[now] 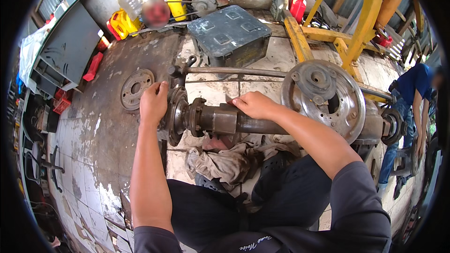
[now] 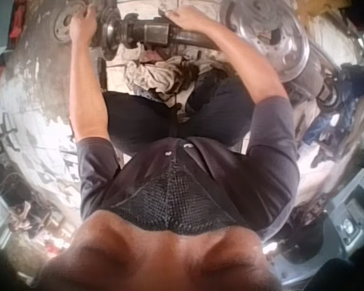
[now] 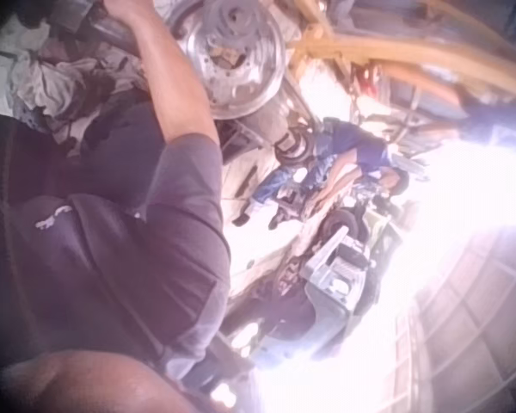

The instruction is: The person sits on the floor and repeatedly rotates and manipulates a greasy axle assembly by hand, checking its movement and alignment. The person handles the axle and a nearby brake drum without using tools.

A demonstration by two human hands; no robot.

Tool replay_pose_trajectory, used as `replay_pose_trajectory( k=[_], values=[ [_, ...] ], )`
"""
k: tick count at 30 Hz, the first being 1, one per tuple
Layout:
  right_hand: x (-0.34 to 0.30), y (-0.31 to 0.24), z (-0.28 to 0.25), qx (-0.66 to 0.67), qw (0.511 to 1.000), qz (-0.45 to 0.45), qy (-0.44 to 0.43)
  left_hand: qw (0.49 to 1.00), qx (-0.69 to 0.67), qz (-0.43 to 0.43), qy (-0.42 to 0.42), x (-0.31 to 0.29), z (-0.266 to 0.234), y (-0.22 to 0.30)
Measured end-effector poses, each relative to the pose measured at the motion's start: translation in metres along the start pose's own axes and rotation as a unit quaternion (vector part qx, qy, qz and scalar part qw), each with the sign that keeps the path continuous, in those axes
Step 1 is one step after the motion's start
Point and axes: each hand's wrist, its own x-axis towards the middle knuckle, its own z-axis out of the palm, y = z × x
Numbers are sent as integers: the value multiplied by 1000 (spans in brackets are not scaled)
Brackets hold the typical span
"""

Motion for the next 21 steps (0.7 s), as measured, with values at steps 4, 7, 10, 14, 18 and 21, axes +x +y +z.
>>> replay_pose_trajectory(
  k=[4,7,10,14,18,21],
  values=[
    [-3,-16,-6,-17,1000,6,0,1000,-3,9,3,-1,2,-4],
    [6,-3,12,-65,998,8,2,1000,5,12,4,-1,0,-2],
    [1,-12,-2,-57,997,33,-47,1000,14,19,6,0,-1,-2],
    [-2,-5,-2,-33,999,14,-34,1000,-2,18,21,1,2,-3],
    [3,-1,2,-51,998,15,-29,1000,14,9,3,1,-3,0],
    [-9,-21,-13,-4,999,1,-43,1000,9,8,-2,-3,3,-3]
  ],
)
